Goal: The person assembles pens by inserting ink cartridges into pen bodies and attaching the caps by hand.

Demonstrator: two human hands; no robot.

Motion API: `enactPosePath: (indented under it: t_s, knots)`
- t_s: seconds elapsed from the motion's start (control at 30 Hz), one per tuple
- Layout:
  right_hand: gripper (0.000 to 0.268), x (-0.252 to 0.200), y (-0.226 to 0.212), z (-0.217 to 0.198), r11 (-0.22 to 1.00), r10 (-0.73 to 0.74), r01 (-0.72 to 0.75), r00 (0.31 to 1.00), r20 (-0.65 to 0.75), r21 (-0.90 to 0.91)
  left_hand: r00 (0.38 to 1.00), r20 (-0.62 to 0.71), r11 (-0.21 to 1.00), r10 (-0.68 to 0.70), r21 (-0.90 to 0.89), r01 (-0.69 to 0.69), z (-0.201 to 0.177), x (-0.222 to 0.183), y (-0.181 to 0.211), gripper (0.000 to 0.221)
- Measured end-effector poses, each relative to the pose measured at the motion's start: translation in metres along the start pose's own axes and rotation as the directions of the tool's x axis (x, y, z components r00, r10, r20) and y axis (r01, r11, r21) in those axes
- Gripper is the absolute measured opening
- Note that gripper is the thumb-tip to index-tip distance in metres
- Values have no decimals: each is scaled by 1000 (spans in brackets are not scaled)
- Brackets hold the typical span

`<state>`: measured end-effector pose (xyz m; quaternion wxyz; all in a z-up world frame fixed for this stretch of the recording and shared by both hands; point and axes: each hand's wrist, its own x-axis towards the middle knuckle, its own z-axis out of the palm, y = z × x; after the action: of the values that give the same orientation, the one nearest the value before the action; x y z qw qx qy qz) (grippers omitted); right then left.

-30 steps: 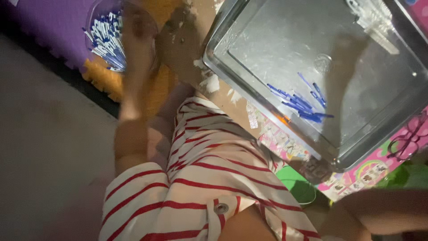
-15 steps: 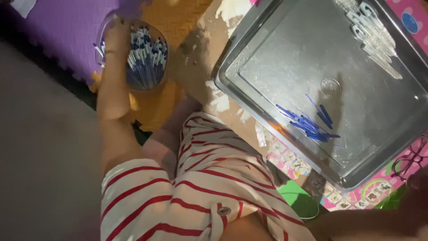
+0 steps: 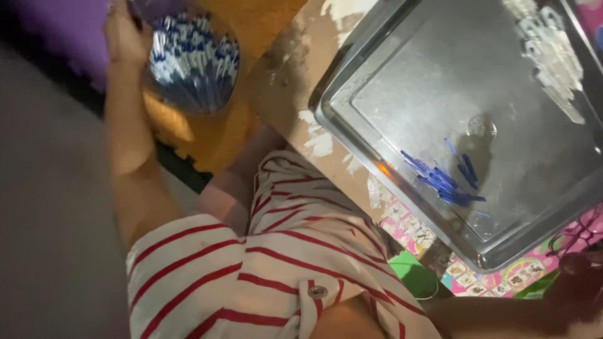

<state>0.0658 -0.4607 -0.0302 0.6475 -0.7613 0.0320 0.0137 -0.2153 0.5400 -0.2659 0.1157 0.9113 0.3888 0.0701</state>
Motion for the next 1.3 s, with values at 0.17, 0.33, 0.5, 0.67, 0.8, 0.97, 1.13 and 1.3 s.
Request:
enactPosePath:
  t_s: [0.17,0.33,0.5,0.67,0.8,0.97,1.13,1.3]
  knots:
    - [15,-23,-76,132,999,-2,0,999,-37,-42,869,490,855,-63,-423,300,-14,-98,-38,24]
    - [29,-14,-58,103,996,-34,9,956,291,86,931,336,904,-139,-340,258,45,-136,-29,20]
    - [17,-15,-40,78,998,-22,10,985,173,69,940,296,919,-170,-296,259,66,-142,-21,32]
    - [16,-32,-54,96,990,-123,99,952,282,97,910,248,897,-332,-215,385,37,-134,39,72]
    - [34,-32,-41,70,981,-119,56,928,353,186,873,25,779,-488,463,422,67,-139,42,90]
    - [48,-36,-46,96,990,-88,61,972,218,127,740,-450,453,499,864,220,43,-141,70,34]
    - [43,-33,-71,129,980,-153,106,941,301,167,677,-487,769,-552,15,638,84,-87,66,81]
    - [46,-38,-73,150,990,-93,77,985,145,115,701,-645,885,-304,81,458,82,-74,66,71]
